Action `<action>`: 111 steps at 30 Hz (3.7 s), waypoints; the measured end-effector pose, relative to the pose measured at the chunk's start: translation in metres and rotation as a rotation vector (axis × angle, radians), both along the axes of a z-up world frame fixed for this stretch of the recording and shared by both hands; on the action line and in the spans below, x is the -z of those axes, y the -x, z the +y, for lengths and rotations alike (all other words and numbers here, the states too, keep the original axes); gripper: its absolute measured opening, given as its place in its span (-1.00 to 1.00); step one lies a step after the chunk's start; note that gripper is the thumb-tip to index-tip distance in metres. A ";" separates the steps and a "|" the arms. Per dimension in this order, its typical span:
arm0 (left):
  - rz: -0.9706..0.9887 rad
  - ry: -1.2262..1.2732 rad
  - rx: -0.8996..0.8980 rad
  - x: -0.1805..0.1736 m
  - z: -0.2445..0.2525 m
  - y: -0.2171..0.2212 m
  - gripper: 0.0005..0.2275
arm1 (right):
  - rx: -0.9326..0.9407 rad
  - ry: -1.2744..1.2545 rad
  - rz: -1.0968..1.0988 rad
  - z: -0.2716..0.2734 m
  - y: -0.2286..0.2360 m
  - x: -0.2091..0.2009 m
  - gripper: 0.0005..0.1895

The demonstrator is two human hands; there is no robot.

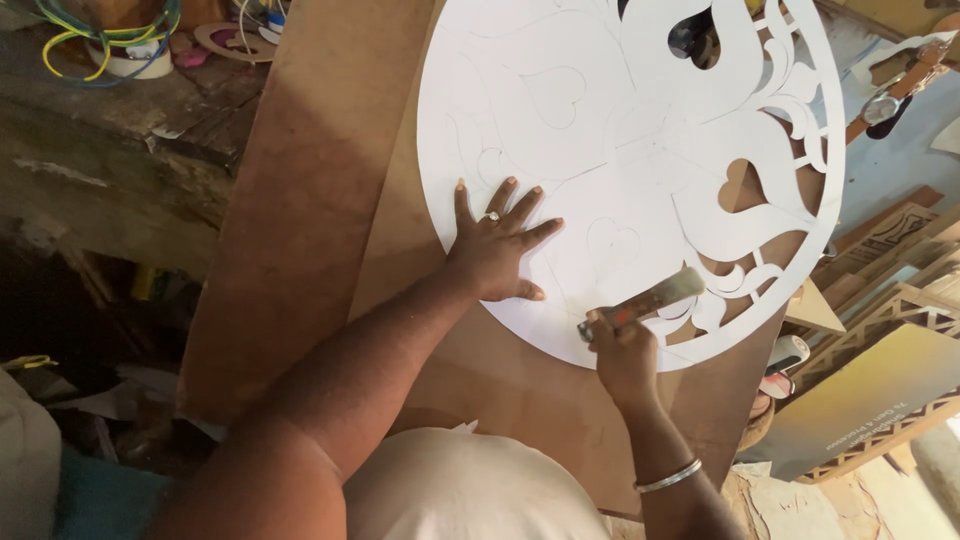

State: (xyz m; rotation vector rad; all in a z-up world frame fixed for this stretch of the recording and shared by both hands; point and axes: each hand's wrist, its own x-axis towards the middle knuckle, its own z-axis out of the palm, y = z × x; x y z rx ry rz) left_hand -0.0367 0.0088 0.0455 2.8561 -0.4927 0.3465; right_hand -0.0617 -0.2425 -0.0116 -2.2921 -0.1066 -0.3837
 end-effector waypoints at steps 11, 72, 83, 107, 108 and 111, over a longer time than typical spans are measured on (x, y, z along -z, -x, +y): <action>0.019 -0.019 -0.006 -0.002 -0.001 0.000 -0.07 | -0.151 0.070 -0.151 0.018 -0.028 -0.043 -0.75; -0.050 -0.002 0.013 0.013 -0.002 -0.012 -0.05 | -0.323 0.195 -0.218 0.034 -0.051 -0.045 -0.78; -0.052 0.002 0.012 0.011 -0.001 -0.011 -0.05 | -0.257 0.363 0.017 0.047 -0.042 -0.077 -0.72; -0.083 -0.035 -0.015 0.012 -0.002 -0.015 -0.03 | -0.146 0.095 0.023 0.010 -0.012 -0.025 -0.75; -0.063 -0.031 -0.009 0.011 -0.002 -0.014 -0.04 | -0.156 0.154 0.001 0.008 -0.011 -0.024 -0.74; -0.050 -0.038 -0.017 0.007 -0.002 -0.009 -0.05 | -0.147 0.195 0.013 0.009 -0.007 -0.026 -0.71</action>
